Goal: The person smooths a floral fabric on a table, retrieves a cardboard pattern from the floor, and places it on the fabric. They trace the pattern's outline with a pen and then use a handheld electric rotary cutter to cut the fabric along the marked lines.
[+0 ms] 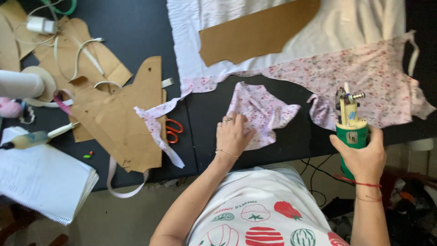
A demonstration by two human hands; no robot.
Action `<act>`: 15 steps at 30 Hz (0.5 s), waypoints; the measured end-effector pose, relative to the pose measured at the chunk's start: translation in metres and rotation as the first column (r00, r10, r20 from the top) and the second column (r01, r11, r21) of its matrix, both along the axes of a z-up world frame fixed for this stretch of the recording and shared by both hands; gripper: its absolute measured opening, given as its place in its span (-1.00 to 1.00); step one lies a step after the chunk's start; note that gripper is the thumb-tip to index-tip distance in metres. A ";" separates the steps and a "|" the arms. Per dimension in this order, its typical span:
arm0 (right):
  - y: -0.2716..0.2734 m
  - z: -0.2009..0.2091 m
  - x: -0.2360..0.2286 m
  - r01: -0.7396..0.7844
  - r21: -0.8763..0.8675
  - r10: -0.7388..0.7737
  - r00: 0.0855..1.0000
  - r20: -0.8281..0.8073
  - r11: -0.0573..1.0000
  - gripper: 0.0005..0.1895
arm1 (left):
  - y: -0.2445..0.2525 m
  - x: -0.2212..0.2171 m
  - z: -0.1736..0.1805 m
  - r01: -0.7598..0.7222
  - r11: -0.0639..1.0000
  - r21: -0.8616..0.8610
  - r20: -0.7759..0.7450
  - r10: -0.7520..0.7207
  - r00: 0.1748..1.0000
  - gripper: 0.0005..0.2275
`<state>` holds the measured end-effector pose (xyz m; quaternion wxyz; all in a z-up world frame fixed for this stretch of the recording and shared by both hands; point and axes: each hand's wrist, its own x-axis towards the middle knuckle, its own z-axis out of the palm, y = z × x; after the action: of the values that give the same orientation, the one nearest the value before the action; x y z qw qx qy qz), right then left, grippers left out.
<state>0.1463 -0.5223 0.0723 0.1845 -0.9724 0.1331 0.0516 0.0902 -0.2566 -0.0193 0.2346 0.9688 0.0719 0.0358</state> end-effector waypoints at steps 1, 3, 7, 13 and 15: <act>-0.013 -0.001 0.002 0.042 -0.022 -0.041 0.998 0.038 0.999 -0.35 | -0.006 0.003 -0.005 0.002 0.996 0.091 -0.039 0.002 0.999 -0.67; -0.042 -0.002 0.014 0.101 -0.034 -0.098 0.993 0.062 0.994 -0.34 | -0.014 0.005 -0.003 0.001 0.993 0.114 -0.011 0.000 1.000 -0.69; -0.109 -0.018 0.046 0.181 -0.066 -0.166 0.967 0.196 0.981 -0.34 | -0.029 0.005 -0.001 -0.089 0.974 0.207 0.065 0.077 0.995 -0.79; -0.220 -0.058 0.101 0.188 -0.330 -0.061 0.931 0.359 0.925 -0.35 | -0.043 -0.001 0.004 -0.565 0.725 -0.393 -0.087 0.582 0.808 -0.88; -0.291 -0.118 0.117 0.167 -0.347 -0.072 0.960 0.271 0.923 -0.46 | -0.041 0.002 0.016 -0.665 0.562 -0.492 -0.067 0.737 0.672 -0.86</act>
<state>0.2630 -0.8129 -0.0453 0.0183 -0.9782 0.1751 -0.1102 0.0921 -0.2977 -0.0030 0.4361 0.7641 0.4406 0.1784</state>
